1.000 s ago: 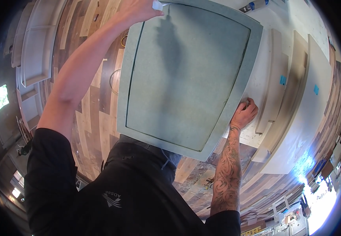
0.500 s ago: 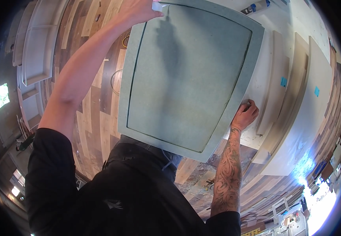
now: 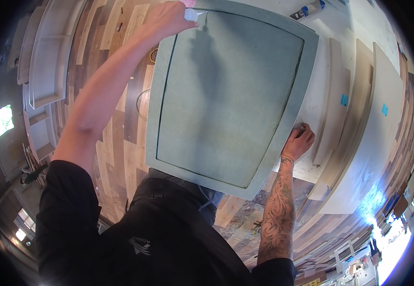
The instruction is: Applying glue and sealant into the grooves of furniture panels during the assembly process.
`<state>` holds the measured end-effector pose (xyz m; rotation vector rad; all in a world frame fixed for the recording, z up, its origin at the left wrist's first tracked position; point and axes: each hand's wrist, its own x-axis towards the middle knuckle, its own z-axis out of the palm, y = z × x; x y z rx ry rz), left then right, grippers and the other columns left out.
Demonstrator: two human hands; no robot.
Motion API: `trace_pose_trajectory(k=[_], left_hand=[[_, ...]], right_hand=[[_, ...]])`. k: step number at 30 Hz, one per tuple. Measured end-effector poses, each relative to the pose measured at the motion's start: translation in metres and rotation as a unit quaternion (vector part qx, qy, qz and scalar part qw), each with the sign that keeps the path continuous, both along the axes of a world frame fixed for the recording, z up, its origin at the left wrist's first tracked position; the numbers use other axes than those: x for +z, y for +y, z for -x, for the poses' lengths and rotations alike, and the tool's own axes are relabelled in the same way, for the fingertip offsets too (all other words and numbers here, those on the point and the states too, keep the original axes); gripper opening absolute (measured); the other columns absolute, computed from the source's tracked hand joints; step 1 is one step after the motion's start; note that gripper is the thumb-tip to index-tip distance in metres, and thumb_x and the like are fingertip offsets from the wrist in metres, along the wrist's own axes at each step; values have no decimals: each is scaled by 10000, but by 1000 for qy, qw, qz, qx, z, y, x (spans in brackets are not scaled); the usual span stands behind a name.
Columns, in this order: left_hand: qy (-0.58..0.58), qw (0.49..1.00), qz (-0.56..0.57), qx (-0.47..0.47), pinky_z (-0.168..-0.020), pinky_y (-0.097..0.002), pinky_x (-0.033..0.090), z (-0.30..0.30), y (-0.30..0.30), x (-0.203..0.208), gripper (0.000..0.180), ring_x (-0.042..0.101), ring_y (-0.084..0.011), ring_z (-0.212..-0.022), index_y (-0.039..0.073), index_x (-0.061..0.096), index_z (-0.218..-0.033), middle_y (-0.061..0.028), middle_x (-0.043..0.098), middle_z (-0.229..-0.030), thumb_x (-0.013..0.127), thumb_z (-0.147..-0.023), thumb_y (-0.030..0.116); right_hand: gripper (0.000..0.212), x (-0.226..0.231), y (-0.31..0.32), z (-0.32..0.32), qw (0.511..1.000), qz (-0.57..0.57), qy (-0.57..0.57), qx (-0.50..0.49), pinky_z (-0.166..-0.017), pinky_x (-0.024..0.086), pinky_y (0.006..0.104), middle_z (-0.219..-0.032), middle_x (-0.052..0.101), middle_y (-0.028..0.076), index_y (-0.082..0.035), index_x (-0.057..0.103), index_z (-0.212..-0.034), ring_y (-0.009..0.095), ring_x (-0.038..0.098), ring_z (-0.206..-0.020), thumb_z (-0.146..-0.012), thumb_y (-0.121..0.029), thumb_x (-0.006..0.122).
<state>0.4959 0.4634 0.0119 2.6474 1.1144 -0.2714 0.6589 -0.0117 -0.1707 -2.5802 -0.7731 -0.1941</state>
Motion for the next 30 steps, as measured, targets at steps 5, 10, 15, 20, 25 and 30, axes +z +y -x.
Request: trace_pose_trajectory(k=[5, 10, 15, 20, 25, 30], left_hand=[[-7, 998, 17, 64, -771, -462, 558, 20, 1, -31, 609, 734, -341, -850, -10, 741, -985, -182, 754, -888, 767, -828, 578], [-163, 955, 125, 214, -729, -363, 549, 43, -26, -65, 655, 724, -229, -829, -43, 735, -1083, -151, 745, -898, 789, -839, 563], [-397, 741, 381, 384, -802, -268, 517, 59, -70, -90, 591, 669, -107, -953, -26, 654, -1280, -50, 719, -1088, 814, -908, 404], [-530, 603, 465, 373, -936, -310, 514, 54, -121, -92, 526, 651, -138, -1083, 3, 572, -1320, -74, 680, -1189, 789, -945, 301], [-520, 594, 504, 351, -973, -359, 523, 45, -168, -73, 603, 644, -176, -1124, 20, 546, -1360, -90, 653, -1204, 840, -895, 266], [-494, 582, 562, 318, -970, -350, 523, 67, -181, -64, 594, 635, -158, -1109, 29, 574, -1349, -75, 672, -1223, 857, -876, 250]], right_hand=[[260, 3, -3, -2, 1000, 3, 5, 5, -936, 474, 502, -1098, 605, 122, -109, 616, -1179, 350, 564, -1063, -921, -135, 592], [270, 5, -1, 0, 1000, -2, 2, 4, -932, 473, 507, -1097, 607, 122, -104, 616, -1178, 354, 561, -1064, -909, -126, 601], [274, -3, 1, 2, 1000, -1, 8, 3, -937, 467, 507, -1094, 605, 131, -90, 624, -1175, 360, 559, -1069, -903, -114, 596], [271, 8, 1, -4, 1000, -6, 2, 2, -939, 464, 502, -1097, 607, 150, -57, 638, -1163, 369, 559, -1063, -901, -103, 590], [268, 26, -3, -12, 949, -127, 269, -106, -931, 487, 369, -1169, 641, 114, 10, 631, -1212, 237, 599, -1048, -975, -101, 575], [328, 107, 102, 54, 899, -233, 359, 90, -1018, 485, 356, -1241, 648, 110, 19, 596, -1291, 219, 610, -1146, -988, -101, 635]])
